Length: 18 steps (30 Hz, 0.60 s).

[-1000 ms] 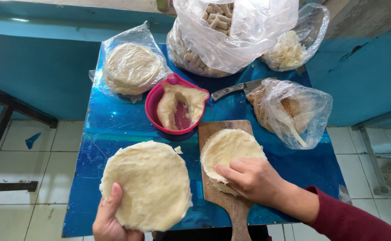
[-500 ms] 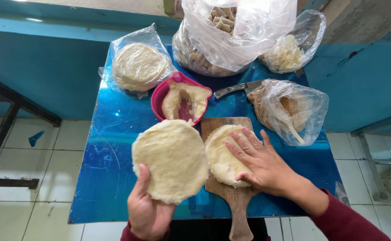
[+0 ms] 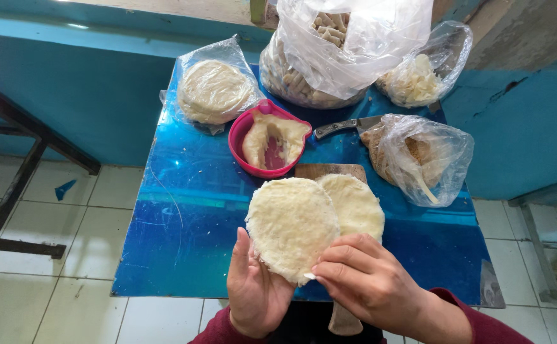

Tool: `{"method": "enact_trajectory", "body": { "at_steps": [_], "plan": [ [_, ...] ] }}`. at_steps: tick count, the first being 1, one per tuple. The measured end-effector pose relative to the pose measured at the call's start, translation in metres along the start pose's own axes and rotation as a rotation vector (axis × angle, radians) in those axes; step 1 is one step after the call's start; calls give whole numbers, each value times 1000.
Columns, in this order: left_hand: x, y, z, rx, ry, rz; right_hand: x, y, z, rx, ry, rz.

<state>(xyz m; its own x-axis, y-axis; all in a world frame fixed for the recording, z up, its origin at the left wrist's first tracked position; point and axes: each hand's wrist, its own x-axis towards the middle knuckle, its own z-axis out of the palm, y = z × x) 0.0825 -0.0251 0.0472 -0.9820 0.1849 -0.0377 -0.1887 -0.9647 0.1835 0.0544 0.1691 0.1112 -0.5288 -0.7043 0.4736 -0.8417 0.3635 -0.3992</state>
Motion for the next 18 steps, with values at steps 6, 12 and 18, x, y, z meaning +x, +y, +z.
{"method": "enact_trajectory", "body": {
  "at_steps": [6, 12, 18],
  "plan": [
    [-2, -5, -3, 72, -47, -49, -8, 1, 1, 198, -30, 201],
    [-9, -8, -9, 311, -194, -100, -10, -3, 1, 247, -32, 307],
    [-8, -6, -9, 246, -106, -138, -10, -7, 4, 227, 2, 273]
  ]
}}
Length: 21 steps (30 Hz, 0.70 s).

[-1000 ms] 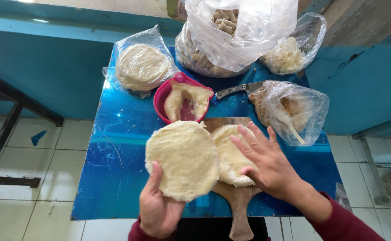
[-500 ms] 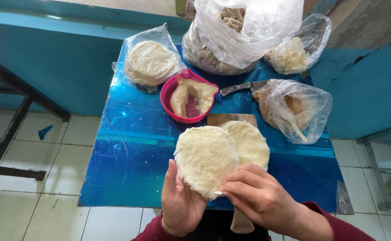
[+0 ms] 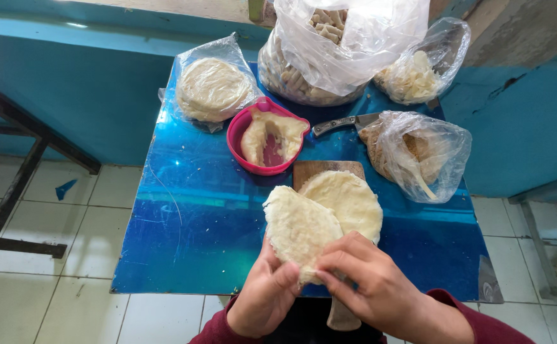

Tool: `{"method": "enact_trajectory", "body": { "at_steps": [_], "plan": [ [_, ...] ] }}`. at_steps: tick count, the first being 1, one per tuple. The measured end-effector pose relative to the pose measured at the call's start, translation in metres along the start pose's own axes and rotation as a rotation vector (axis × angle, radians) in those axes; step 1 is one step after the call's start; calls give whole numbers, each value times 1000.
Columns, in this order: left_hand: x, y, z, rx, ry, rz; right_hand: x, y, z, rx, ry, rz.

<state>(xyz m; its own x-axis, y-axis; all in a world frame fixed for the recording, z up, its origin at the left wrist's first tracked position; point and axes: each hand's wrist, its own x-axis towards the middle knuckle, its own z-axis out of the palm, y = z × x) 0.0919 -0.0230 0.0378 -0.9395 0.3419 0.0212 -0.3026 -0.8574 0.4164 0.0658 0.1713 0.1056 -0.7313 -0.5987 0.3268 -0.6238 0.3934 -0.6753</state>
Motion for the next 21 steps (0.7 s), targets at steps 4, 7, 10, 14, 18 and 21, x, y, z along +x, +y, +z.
{"method": "enact_trajectory", "body": {
  "at_steps": [4, 7, 10, 14, 18, 21],
  "plan": [
    [-2, 1, 1, 436, -31, 6, 2, 9, -5, 260, -93, 449],
    [-2, -5, 0, 504, -19, 31, 3, 13, -7, 295, -143, 441],
    [-2, -10, -3, 573, -1, 68, 4, 12, -8, 322, -165, 398],
    [-1, -13, -7, 678, 31, 102, 5, 9, -3, 263, -93, 460],
    [-2, -10, -7, 712, 21, 102, 4, 8, -1, 229, -31, 509],
    [-4, -9, -8, 723, -13, 91, 3, 8, -2, 232, -53, 498]
  ]
}}
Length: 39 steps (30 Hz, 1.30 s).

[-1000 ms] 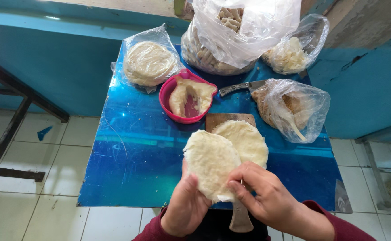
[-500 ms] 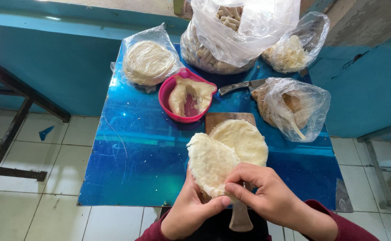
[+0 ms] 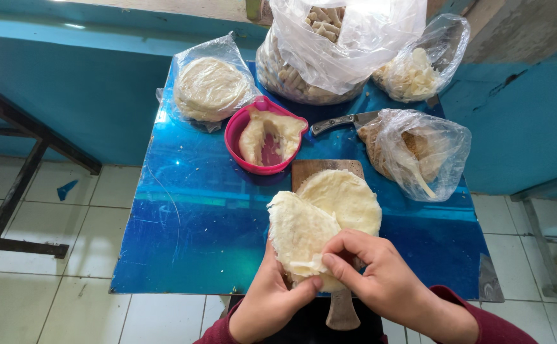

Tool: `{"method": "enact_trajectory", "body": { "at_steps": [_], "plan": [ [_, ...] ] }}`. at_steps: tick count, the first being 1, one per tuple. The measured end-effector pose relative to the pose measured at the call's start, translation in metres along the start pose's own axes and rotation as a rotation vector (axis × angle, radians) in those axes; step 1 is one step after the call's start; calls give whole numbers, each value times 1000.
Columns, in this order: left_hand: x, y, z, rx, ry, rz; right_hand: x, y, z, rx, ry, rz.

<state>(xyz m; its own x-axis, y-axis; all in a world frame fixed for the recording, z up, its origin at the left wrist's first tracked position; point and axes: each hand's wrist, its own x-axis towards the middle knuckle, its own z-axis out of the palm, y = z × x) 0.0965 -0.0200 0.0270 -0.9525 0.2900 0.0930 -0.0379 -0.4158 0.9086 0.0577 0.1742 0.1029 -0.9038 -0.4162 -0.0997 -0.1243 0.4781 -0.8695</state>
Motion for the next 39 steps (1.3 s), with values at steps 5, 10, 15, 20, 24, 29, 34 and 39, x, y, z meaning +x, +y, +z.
{"method": "enact_trajectory", "body": {
  "at_steps": [5, 10, 15, 20, 24, 29, 34, 39],
  "plan": [
    [0, -6, 0, -161, 57, -57, -6, -4, 0, 40, -1, -65],
    [0, -11, 1, -92, 77, 21, -9, -5, 4, 59, -10, -44],
    [-1, -8, 9, 77, 64, 60, -6, 9, 9, -40, 43, -180],
    [-2, 1, 7, 57, 47, 2, 1, 28, 10, 366, 9, 144],
    [1, 7, 8, 26, 53, 0, 1, 33, 11, 454, 16, 119],
    [4, 9, 14, 91, 67, 42, -7, 33, 13, 170, 66, 13],
    [4, 10, 13, 25, 105, 22, -5, 33, 12, 286, 270, 22],
    [3, 9, 15, 327, 116, 148, -7, 17, 6, 33, 131, -284]
  ]
}}
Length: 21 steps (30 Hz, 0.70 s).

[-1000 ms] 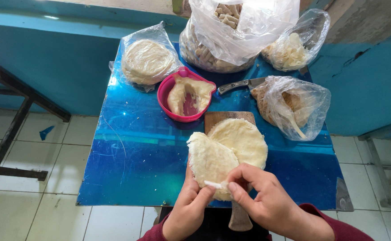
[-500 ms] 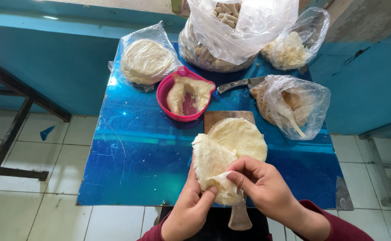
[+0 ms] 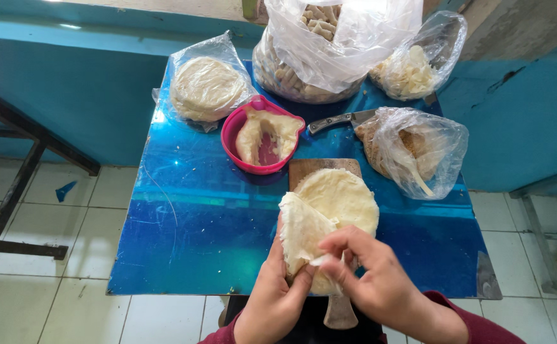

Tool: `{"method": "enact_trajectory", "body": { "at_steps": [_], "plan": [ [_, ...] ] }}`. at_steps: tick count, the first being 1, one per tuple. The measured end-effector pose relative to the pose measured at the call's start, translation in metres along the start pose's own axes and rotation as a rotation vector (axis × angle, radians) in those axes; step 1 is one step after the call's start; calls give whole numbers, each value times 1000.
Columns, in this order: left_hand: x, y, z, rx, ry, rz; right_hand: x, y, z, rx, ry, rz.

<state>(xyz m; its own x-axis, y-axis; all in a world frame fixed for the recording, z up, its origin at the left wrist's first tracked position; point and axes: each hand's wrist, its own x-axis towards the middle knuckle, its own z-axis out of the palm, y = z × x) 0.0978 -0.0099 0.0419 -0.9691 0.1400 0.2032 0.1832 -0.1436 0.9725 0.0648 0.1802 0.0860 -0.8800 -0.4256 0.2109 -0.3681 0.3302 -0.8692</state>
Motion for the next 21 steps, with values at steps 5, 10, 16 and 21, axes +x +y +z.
{"method": "enact_trajectory", "body": {
  "at_steps": [5, 10, 16, 21],
  "plan": [
    [-5, 3, 1, -49, -110, -113, 2, -19, 4, -127, -17, -192],
    [-6, 5, -3, -83, -118, -47, 2, -26, -4, -286, 43, -54],
    [-6, 11, -3, -102, -141, -67, 0, -31, 0, -319, 120, -143],
    [0, 16, -2, -88, -114, -119, 1, -31, 0, -230, 19, -142]
  ]
}}
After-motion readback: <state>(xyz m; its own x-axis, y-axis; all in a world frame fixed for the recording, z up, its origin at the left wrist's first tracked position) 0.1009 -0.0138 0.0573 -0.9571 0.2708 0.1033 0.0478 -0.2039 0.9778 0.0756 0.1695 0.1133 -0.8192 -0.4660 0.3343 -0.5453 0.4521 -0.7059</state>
